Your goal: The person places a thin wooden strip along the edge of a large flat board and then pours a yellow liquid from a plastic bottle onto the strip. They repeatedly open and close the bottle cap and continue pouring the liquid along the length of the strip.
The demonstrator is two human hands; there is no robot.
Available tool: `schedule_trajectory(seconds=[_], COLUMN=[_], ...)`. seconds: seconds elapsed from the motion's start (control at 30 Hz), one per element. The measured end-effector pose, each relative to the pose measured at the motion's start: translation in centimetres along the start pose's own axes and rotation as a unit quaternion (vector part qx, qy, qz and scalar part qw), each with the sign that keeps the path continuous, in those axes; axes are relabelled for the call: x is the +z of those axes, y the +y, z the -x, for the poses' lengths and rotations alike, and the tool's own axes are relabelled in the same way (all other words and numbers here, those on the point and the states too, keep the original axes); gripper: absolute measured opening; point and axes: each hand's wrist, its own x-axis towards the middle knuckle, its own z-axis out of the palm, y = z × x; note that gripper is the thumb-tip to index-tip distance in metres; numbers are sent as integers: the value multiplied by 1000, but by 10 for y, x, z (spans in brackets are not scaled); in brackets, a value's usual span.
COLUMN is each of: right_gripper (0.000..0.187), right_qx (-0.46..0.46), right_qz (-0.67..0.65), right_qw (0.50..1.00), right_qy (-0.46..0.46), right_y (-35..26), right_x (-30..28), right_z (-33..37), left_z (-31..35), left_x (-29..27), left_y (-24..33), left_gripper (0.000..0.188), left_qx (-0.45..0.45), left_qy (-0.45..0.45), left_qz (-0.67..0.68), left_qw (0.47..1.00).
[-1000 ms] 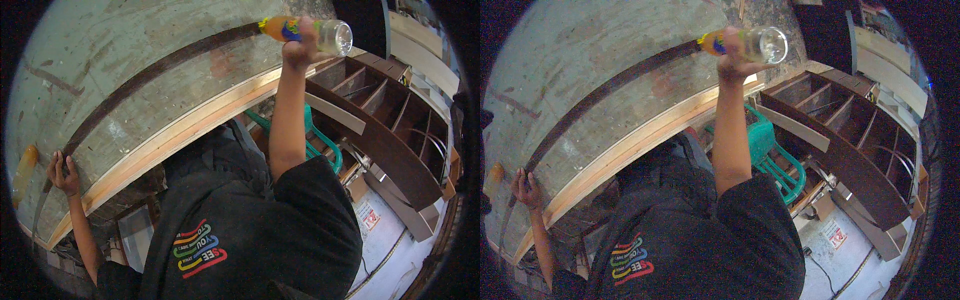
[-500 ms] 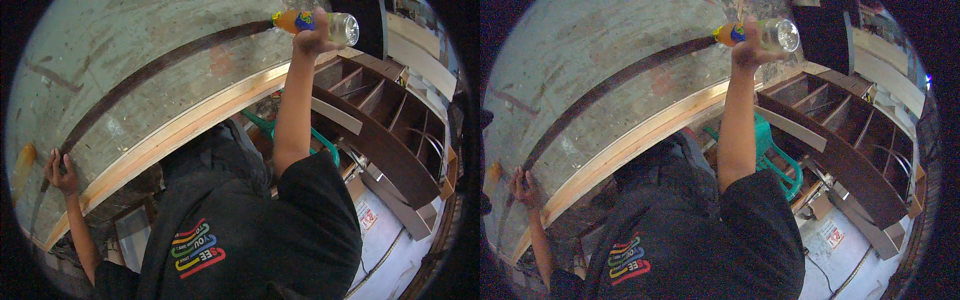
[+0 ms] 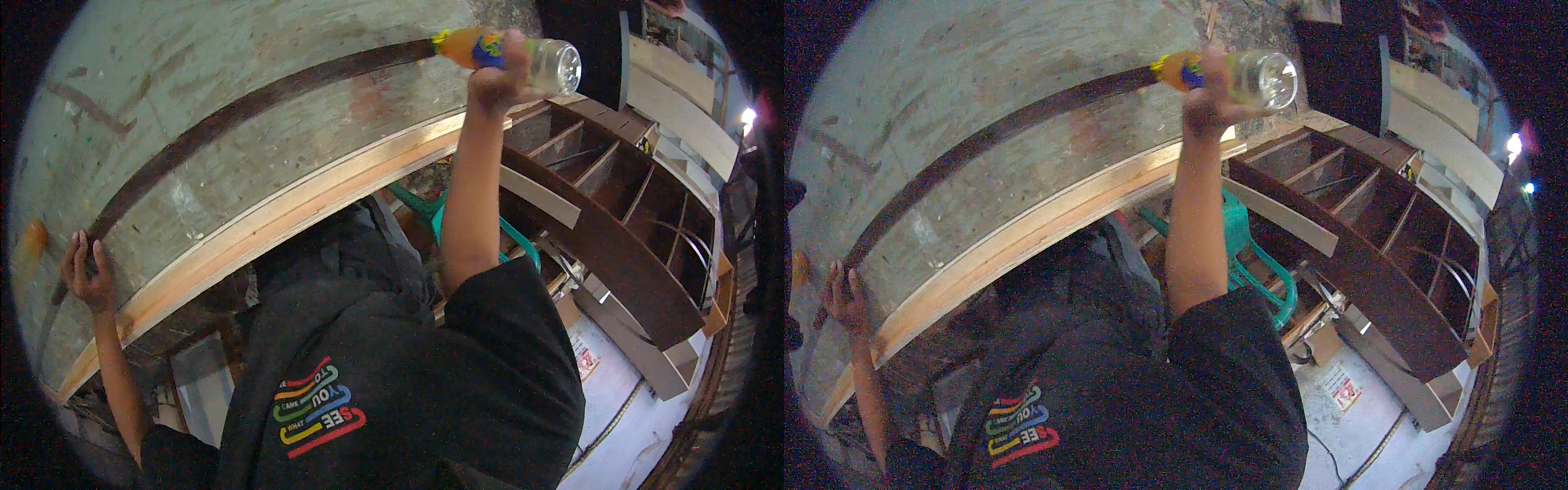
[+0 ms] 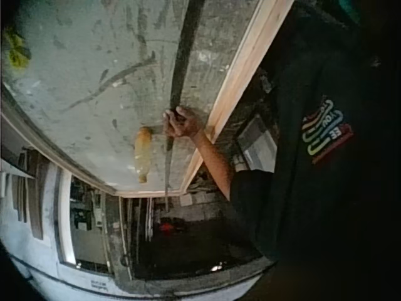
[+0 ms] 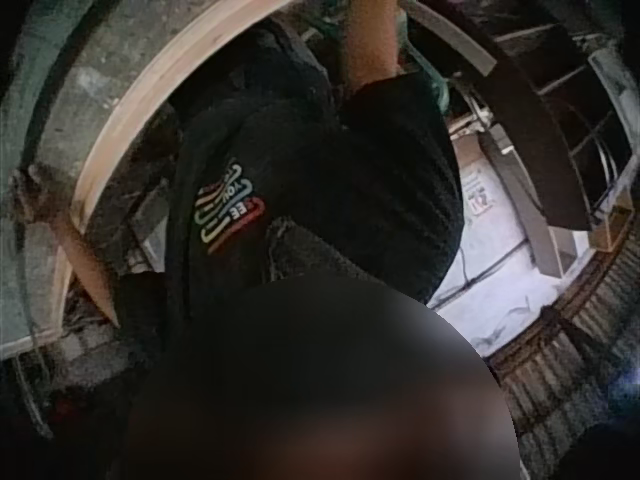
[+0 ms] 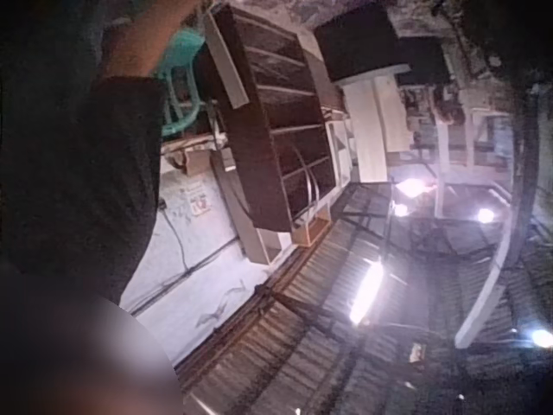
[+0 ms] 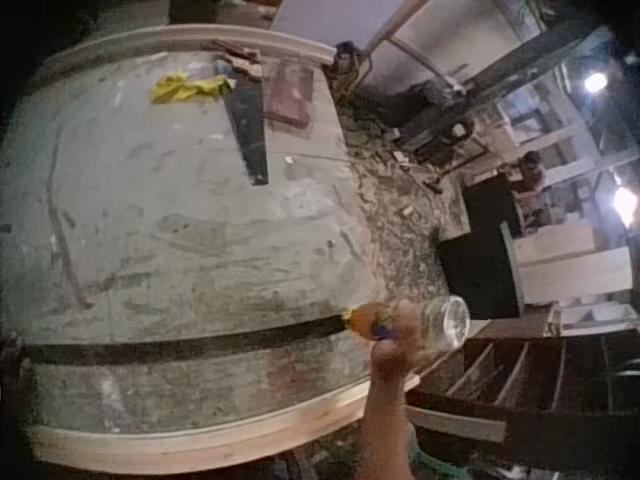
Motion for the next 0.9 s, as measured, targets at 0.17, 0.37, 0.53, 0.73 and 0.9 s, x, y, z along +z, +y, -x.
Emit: schedule_trajectory(seconds=[0.17, 0.37, 0.53, 0.73, 0.9], right_gripper=[9, 16, 22, 52, 46], right_qx=[-97, -226, -2, 12, 73], right_qz=[-130, 44, -146, -218, -252], right_qw=[982, 969, 982, 948, 948], right_qy=[-98, -90, -122, -231, -180], right_y=[-82, -87, -83, -184, -189], right_x=[30, 22, 21, 74, 85], right_z=[43, 20, 33, 81, 90], left_z=[-4, -6, -9, -15, -19], left_x=[1, -2, -6, -5, -9], left_y=[-5, 4, 11, 20, 26], left_gripper=[30, 30, 33, 34, 33], left_qx=[34, -5, -16, -26, -33], left_qy=[12, 14, 2, 34, 25], left_qz=[-13, 9, 7, 36, 41], left_qw=[999, 1000, 1000, 998, 998])
